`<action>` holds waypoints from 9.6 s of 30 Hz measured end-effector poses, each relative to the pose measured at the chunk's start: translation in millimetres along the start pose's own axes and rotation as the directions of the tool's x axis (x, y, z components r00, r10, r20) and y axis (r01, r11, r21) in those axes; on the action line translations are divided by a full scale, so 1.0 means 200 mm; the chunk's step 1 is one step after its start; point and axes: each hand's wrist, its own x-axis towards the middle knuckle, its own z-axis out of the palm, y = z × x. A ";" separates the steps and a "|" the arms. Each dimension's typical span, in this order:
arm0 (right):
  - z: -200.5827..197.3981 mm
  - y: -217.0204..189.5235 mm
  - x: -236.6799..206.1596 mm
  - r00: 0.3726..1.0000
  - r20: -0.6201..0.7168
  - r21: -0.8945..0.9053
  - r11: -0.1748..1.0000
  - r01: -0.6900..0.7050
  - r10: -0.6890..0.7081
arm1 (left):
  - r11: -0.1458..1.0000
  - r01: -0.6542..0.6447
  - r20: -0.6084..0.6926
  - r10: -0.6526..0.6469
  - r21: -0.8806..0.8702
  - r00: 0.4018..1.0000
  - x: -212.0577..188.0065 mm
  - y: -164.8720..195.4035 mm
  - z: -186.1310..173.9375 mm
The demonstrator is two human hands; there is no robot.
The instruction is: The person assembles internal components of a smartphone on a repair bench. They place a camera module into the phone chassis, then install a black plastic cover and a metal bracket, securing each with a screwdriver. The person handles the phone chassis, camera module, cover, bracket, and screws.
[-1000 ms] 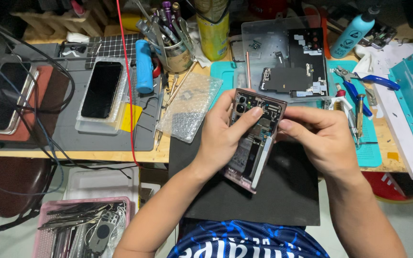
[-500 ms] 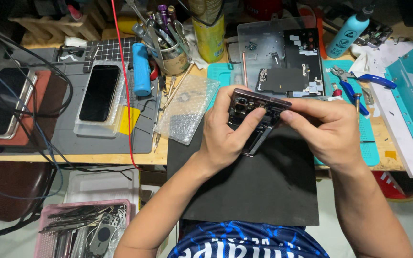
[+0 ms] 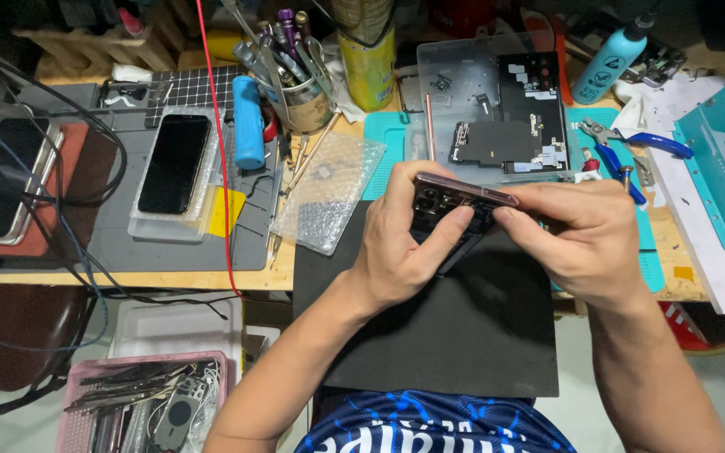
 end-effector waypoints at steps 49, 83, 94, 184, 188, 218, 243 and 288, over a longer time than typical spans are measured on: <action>0.13 0.03 0.04 0.885 0.172 0.768 0.503 -0.395 0.432 | 0.537 0.545 0.450 -0.309 -0.644 0.838 -0.06 0.01 0.04; 0.15 0.02 0.02 0.888 0.122 0.721 0.575 -0.387 0.444 | 0.542 0.573 0.489 -0.308 -0.615 0.816 -0.07 0.02 0.02; 0.14 0.04 0.03 0.944 0.125 0.831 0.487 -0.268 0.307 | 0.606 0.519 0.452 -0.277 -0.602 0.848 -0.08 0.03 0.01; 0.08 0.09 -0.02 0.958 0.107 0.737 0.626 -0.257 0.267 | 0.500 0.634 0.601 -0.252 -0.590 0.758 -0.06 0.04 -0.08; 0.08 0.09 -0.02 0.956 0.097 0.730 0.633 -0.258 0.278 | 0.474 0.650 0.604 -0.272 -0.594 0.749 -0.07 0.05 -0.08; 0.06 0.05 -0.01 0.939 0.132 0.665 0.674 -0.322 0.319 | 0.380 0.656 0.581 -0.304 -0.652 0.755 -0.07 0.11 -0.08; 0.09 0.09 0.04 0.918 0.094 0.718 0.613 -0.330 0.384 | 0.769 0.390 0.197 -0.337 -0.507 0.921 -0.10 0.00 -0.04; 0.19 0.17 0.02 0.919 -0.057 0.614 0.740 -0.275 0.390 | 0.941 0.309 0.020 -0.315 0.136 0.949 -0.05 0.02 -0.07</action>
